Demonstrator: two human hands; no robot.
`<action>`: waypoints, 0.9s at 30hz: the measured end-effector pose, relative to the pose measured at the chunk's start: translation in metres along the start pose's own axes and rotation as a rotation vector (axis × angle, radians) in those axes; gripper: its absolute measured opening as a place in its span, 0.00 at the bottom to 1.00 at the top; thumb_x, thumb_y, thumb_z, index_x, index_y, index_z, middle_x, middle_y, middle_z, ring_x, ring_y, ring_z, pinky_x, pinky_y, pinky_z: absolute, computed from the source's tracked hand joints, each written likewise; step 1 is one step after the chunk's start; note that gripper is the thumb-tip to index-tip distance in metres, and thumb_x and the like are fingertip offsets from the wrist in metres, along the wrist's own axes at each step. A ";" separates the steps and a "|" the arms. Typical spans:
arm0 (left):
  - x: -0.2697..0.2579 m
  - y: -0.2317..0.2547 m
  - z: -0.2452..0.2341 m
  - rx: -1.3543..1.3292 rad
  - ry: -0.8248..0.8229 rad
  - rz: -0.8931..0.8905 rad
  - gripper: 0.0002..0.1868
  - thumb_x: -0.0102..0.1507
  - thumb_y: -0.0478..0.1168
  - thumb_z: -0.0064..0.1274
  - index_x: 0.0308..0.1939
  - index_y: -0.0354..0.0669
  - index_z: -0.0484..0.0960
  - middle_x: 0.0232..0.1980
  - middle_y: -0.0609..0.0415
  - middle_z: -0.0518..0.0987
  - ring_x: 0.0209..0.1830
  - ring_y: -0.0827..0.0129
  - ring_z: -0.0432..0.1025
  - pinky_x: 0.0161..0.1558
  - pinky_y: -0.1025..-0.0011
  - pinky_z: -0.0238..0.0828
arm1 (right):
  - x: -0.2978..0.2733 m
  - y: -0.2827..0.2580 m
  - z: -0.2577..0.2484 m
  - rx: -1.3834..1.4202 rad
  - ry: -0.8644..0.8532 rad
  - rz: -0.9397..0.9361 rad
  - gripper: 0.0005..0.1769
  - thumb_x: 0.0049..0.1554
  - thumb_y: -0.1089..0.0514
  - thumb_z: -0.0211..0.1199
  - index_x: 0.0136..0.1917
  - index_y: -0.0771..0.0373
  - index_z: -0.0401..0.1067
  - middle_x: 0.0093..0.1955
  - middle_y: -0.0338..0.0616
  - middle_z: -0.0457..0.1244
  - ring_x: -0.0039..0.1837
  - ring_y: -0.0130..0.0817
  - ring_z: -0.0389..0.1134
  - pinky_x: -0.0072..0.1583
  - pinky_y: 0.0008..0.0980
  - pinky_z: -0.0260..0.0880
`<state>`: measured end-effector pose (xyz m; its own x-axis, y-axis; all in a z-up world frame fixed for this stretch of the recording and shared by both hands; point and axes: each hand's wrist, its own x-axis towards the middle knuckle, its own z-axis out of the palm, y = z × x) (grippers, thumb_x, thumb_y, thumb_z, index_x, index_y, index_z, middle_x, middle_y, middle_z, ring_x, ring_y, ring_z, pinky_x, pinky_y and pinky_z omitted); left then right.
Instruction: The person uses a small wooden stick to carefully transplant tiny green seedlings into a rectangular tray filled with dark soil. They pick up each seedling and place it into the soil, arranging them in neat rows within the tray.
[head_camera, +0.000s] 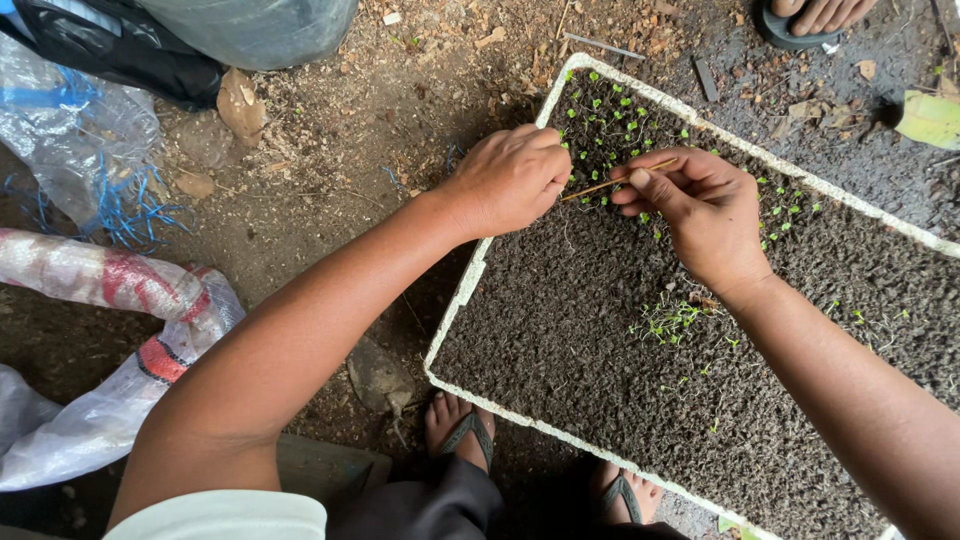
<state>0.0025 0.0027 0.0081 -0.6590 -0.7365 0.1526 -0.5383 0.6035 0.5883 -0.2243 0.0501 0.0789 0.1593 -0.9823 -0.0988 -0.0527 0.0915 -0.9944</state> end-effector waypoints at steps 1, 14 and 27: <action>-0.001 0.000 -0.001 -0.014 -0.003 0.012 0.12 0.64 0.32 0.48 0.27 0.51 0.69 0.28 0.62 0.66 0.31 0.66 0.71 0.39 0.67 0.71 | 0.000 0.000 0.000 -0.038 -0.012 -0.015 0.04 0.65 0.71 0.60 0.52 0.77 0.71 0.49 0.63 0.68 0.48 0.41 0.74 0.50 0.36 0.81; 0.005 0.010 -0.027 -0.016 0.256 -0.056 0.07 0.64 0.33 0.56 0.35 0.46 0.74 0.36 0.59 0.73 0.33 0.69 0.68 0.34 0.71 0.70 | -0.005 0.000 -0.003 -0.382 -0.187 -0.145 0.05 0.66 0.68 0.59 0.56 0.67 0.74 0.51 0.47 0.70 0.51 0.32 0.73 0.56 0.28 0.77; 0.039 0.090 -0.032 -0.236 0.295 0.057 0.23 0.68 0.33 0.59 0.25 0.45 0.60 0.29 0.57 0.62 0.27 0.66 0.59 0.32 0.66 0.54 | -0.068 -0.044 -0.118 -0.068 0.289 0.016 0.07 0.66 0.63 0.63 0.55 0.68 0.71 0.54 0.52 0.69 0.50 0.35 0.74 0.54 0.28 0.80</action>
<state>-0.0545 0.0187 0.0923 -0.4859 -0.7811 0.3922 -0.3467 0.5841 0.7339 -0.3488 0.0933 0.1337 -0.1285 -0.9876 -0.0901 -0.1201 0.1057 -0.9871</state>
